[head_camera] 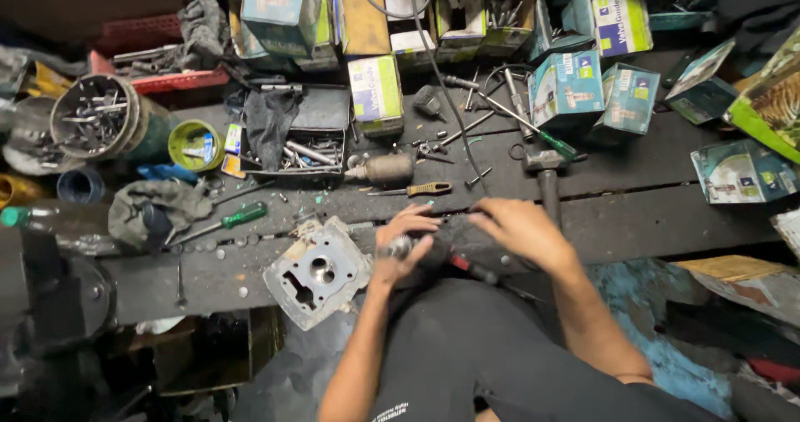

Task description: The person uses a handheld rotary tool with a wire brush attachment to grind and clean a metal engine part on a cluttered workbench. The person repeatedly repositions the part and the tool to treat different areas of the metal surface.

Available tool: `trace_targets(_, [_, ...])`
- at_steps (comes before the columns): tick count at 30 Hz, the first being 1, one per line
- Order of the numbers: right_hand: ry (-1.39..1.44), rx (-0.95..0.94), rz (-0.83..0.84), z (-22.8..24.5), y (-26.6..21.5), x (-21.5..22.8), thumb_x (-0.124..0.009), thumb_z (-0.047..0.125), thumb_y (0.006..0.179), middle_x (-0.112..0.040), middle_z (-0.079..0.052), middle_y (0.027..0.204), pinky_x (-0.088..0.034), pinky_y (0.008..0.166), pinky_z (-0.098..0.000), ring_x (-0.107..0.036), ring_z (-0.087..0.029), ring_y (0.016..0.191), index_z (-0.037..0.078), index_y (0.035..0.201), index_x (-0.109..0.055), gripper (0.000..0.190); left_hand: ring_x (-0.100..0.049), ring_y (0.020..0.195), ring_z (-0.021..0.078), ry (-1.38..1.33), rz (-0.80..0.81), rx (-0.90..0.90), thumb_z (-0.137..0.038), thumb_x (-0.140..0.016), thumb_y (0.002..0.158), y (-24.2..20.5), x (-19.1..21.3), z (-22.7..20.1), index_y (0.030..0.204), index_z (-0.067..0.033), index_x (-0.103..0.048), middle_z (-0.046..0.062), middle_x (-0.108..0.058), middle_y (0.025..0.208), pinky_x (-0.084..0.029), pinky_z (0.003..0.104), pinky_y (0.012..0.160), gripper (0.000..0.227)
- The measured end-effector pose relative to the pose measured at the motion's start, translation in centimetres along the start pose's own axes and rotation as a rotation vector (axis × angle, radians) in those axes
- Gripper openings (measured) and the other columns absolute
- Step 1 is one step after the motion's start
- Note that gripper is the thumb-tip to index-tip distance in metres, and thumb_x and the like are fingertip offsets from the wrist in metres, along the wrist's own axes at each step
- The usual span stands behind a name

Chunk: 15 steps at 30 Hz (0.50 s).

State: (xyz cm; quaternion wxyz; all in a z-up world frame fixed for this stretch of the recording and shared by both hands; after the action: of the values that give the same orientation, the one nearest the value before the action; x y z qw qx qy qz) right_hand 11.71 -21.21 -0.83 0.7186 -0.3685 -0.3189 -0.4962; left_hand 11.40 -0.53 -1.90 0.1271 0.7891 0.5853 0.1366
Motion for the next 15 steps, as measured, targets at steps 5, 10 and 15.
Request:
trace_targets(5, [-0.092,0.126,-0.023,3.7,-2.7,-3.6,-0.068,0.044,0.088,-0.073,-0.019,0.099,-0.053,0.073,-0.0523,-0.068,-0.040,0.091,0.009,0.117,-0.064,0.046,-0.047,0.061,0.0108,-0.040,-0.121,0.562,-0.021,-0.085,0.083,1.5,-0.5,5.3,0.067,-0.0051,-0.067,0.000,-0.057,0.065,-0.036,0.030,0.055,0.029])
trace_targets(10, [-0.151,-0.073,0.042,3.2,-4.0,-3.2,-0.075,0.048,0.081,-0.073,-0.014,0.080,-0.051,0.065,-0.0539,-0.069,-0.040,0.077,0.013,0.109,-0.063,0.047,-0.052,0.065,0.0050,-0.326,-0.246,0.425,-0.022,-0.084,0.086,6.5,0.7,-1.3,0.080,-0.0085,-0.060,-0.005,-0.058,0.074,-0.042,0.026,0.059,0.028])
trace_targets(15, [0.152,0.272,0.375,2.7,-4.9,-5.2,-0.088,0.050,0.077,-0.064,-0.017,0.070,-0.051,0.063,-0.0439,-0.062,-0.033,0.066,0.009,0.099,-0.070,0.050,-0.064,0.088,0.0120,-0.376,0.107,0.420,-0.029,-0.072,0.096,8.0,-2.2,-8.5,0.108,-0.0049,-0.063,0.003,-0.069,0.091,-0.052,0.029,0.083,0.028])
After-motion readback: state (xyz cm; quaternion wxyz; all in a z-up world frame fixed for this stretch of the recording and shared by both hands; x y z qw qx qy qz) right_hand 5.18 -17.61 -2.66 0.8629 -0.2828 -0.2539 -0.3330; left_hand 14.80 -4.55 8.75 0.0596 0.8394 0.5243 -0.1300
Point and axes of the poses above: each hand's wrist, its own y-axis towards the middle knuckle, its own x-axis out of the back of the hand, z = x × y, the point moved 10 cm from there along y, towards the middle knuckle
